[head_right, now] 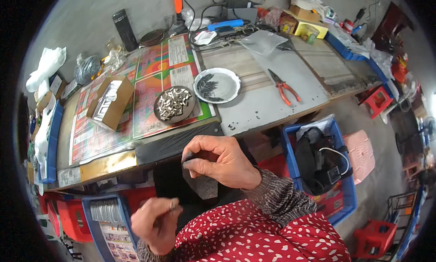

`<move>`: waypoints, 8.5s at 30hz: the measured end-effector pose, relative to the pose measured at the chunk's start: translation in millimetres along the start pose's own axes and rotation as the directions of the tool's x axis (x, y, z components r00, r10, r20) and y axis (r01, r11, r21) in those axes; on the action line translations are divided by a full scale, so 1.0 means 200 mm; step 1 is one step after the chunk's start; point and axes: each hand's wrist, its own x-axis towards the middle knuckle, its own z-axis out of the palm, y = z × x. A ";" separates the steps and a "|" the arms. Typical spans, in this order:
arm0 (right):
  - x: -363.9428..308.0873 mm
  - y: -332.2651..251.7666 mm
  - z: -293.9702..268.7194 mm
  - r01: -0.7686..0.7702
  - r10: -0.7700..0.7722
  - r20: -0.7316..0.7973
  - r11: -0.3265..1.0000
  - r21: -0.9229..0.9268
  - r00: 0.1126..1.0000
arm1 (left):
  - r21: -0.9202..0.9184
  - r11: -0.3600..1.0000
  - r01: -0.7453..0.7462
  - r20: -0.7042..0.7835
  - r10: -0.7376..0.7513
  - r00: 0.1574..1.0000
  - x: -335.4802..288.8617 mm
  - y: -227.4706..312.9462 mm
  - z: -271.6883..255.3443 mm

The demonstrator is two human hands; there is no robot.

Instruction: The person assembles small metal components by hand, joining the pieces together and taking parts from dishes and boxes on the work table.

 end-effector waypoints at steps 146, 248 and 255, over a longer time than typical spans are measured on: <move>0.08 0.11 -0.02 0.117 -0.021 0.233 0.906 -0.407 0.972 | -0.076 0.969 0.236 -0.023 -0.238 0.971 -0.08 -0.27 0.14; 0.02 0.21 0.15 -0.121 0.120 0.039 0.992 0.044 0.992 | -0.060 0.982 0.179 -0.103 -0.184 0.978 -0.09 -0.29 0.14; 0.00 0.25 0.16 -0.037 0.036 0.019 0.999 0.020 0.999 | 0.070 0.994 0.088 -0.116 -0.079 0.990 -0.11 -0.29 0.15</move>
